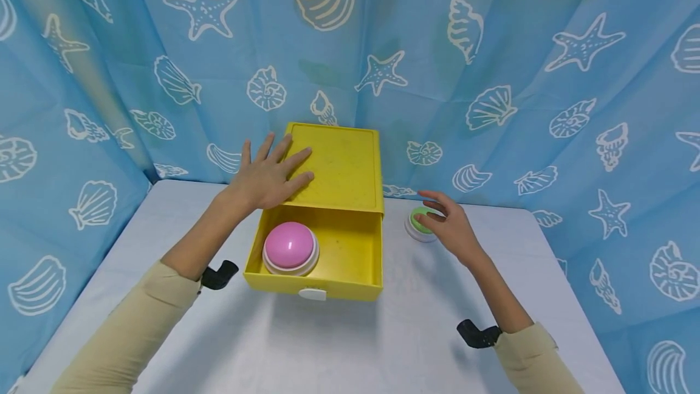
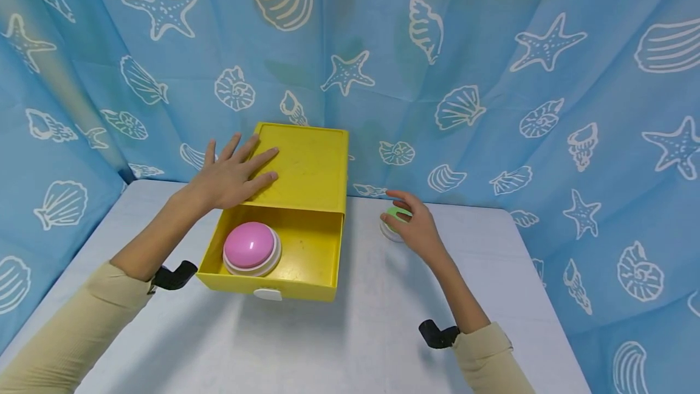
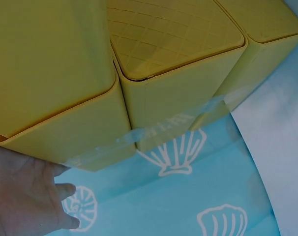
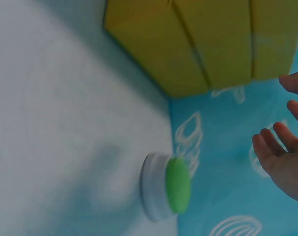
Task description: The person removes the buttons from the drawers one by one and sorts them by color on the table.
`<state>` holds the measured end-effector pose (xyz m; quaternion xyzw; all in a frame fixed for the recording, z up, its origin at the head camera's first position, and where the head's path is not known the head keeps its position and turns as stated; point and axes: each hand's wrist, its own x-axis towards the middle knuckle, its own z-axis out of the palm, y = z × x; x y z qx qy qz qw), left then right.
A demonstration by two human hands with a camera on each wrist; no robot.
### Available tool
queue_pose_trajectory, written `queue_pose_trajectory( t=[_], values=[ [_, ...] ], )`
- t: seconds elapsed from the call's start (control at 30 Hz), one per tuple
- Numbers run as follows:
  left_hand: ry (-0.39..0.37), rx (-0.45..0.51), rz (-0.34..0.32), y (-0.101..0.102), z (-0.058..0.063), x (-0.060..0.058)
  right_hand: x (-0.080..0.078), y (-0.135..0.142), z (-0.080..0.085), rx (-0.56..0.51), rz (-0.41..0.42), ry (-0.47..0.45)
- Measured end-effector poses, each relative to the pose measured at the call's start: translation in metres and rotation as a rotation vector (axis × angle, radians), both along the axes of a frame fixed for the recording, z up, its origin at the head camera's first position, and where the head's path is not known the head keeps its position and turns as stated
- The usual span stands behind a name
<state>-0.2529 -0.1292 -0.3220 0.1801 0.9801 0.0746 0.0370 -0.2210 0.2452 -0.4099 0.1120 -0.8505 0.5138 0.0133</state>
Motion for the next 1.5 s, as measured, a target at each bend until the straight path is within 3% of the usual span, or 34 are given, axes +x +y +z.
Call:
queue_pose_trajectory(
  t=[0.33,0.53,0.73,0.9,1.27,1.5],
  values=[
    [-0.002,0.011,-0.01,0.0,0.0,0.0,0.044,-0.025,0.043,-0.049,0.084,0.192],
    [-0.006,0.009,-0.007,-0.001,0.0,0.0,0.069,-0.048,0.067,-0.118,0.179,0.28],
    [-0.012,0.015,-0.001,-0.001,0.002,0.001,0.086,-0.07,0.084,-0.148,0.274,0.259],
    [-0.013,0.015,0.0,0.0,0.002,0.001,0.087,-0.086,0.089,-0.148,0.318,0.181],
    [0.005,0.013,0.005,0.001,0.0,0.001,0.077,-0.121,0.084,-0.098,0.411,0.094],
    [0.009,0.009,0.003,0.002,0.002,0.002,0.066,-0.135,0.081,-0.044,0.518,-0.037]
  ],
)
